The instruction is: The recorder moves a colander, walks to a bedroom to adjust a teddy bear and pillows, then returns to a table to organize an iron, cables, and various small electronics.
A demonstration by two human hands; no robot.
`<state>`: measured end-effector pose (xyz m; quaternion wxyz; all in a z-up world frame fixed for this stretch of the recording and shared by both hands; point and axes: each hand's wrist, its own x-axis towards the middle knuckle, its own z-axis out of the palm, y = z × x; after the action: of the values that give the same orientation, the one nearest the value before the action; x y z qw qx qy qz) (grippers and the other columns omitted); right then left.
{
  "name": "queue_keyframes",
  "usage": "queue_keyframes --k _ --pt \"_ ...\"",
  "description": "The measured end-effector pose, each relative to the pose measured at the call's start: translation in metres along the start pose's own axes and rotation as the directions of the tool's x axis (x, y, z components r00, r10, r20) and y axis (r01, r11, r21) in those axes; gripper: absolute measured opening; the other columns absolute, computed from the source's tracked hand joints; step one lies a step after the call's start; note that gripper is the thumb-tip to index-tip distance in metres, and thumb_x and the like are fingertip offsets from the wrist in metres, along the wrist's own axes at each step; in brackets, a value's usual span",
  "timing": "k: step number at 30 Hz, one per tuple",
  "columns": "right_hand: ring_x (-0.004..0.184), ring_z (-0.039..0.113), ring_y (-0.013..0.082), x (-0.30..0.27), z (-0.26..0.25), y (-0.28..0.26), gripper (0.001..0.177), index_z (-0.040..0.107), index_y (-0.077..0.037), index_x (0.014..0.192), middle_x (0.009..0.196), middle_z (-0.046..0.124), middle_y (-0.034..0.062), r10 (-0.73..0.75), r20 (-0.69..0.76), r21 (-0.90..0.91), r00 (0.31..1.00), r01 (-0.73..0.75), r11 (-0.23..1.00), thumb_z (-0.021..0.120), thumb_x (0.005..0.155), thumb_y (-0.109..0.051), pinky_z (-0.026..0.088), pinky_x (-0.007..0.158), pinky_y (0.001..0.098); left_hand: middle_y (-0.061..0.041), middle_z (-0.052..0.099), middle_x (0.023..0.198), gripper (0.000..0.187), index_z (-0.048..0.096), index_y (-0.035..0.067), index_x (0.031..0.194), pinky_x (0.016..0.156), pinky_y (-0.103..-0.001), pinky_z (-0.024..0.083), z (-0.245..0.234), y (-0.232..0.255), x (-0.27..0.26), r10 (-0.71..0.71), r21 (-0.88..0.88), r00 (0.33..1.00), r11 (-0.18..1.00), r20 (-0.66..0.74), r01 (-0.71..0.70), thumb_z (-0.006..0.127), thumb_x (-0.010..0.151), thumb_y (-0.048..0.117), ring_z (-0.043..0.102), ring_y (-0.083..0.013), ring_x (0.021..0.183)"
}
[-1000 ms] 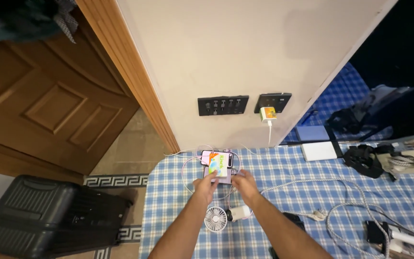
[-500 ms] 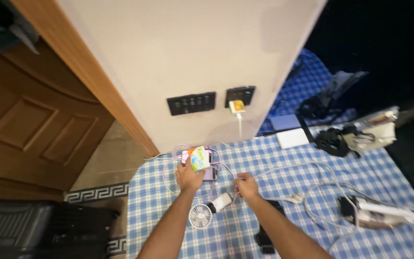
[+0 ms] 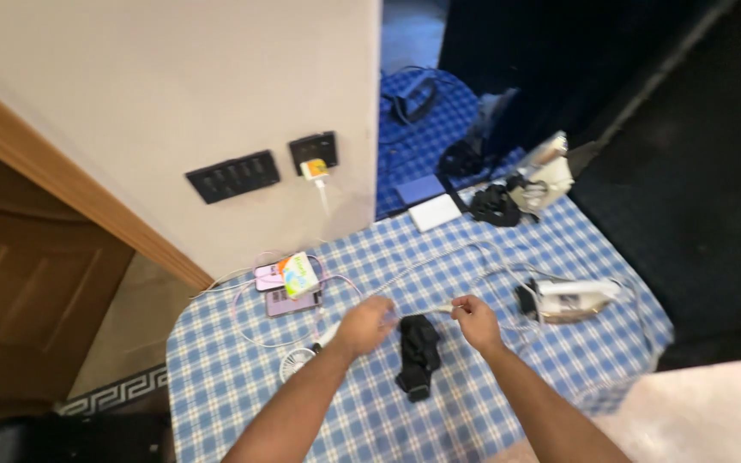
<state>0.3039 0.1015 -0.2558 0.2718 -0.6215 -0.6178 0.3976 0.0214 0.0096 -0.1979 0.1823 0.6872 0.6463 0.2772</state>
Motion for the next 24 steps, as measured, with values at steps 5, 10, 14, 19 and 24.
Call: queue_keyframes --k 5,10,14,19,24 --pt "0.079 0.071 0.0218 -0.029 -0.038 0.053 0.025 0.074 -0.005 0.107 0.088 0.078 0.0080 0.080 0.067 0.085 0.995 -0.085 0.993 0.064 0.088 -0.018 0.056 0.075 0.0382 -0.021 0.050 0.138 0.068 0.053 0.008 0.136 0.098 -0.057 0.046 0.024 0.099 0.003 0.056 0.068 0.955 0.994 0.292 -0.079 0.081 0.079 0.032 0.050 -0.0429 0.130" --pt "0.083 0.072 0.0193 -0.073 -0.091 0.046 0.026 0.075 -0.010 0.109 0.092 0.078 0.0058 0.059 0.100 -0.080 0.993 -0.051 0.996 0.069 0.087 -0.022 0.056 0.079 0.0353 -0.014 0.049 0.147 0.060 0.052 0.013 0.144 0.110 -0.055 0.043 0.073 0.109 0.025 -0.323 0.453 0.824 0.887 0.466 0.091 0.072 0.087 0.022 0.050 -0.0328 0.135" --pt "0.083 0.072 0.0221 -0.084 -0.133 0.048 0.027 0.074 -0.011 0.111 0.093 0.078 0.0075 0.074 -0.007 -0.092 0.997 -0.075 0.993 0.069 0.087 -0.023 0.056 0.079 0.0365 -0.008 0.039 0.154 0.066 0.046 0.018 0.148 0.113 -0.055 0.040 0.003 0.201 0.044 -0.487 0.608 0.618 0.794 0.618 0.017 0.074 0.089 0.032 0.040 -0.0292 0.144" --pt "0.084 0.074 0.0264 -0.070 -0.164 0.059 0.032 0.070 -0.012 0.118 0.097 0.078 0.0098 0.115 -0.139 -0.069 0.984 -0.125 0.990 0.068 0.088 -0.024 0.057 0.080 0.0384 -0.008 0.056 0.142 0.039 0.057 0.012 0.137 0.111 -0.052 0.043 0.078 0.163 0.067 -0.270 0.531 0.879 0.847 0.394 0.022 0.054 0.100 0.023 0.050 -0.0291 0.136" --pt "0.090 0.074 0.0253 -0.059 -0.179 0.056 0.032 0.070 -0.012 0.118 0.102 0.077 0.0095 0.109 -0.077 -0.096 0.991 -0.116 0.989 0.069 0.089 -0.024 0.056 0.084 0.0374 -0.014 0.050 0.147 0.054 0.040 0.008 0.147 0.106 -0.055 0.043 0.151 0.138 0.097 -0.298 0.464 0.874 0.880 0.385 0.096 0.056 0.095 0.012 0.047 -0.0332 0.134"
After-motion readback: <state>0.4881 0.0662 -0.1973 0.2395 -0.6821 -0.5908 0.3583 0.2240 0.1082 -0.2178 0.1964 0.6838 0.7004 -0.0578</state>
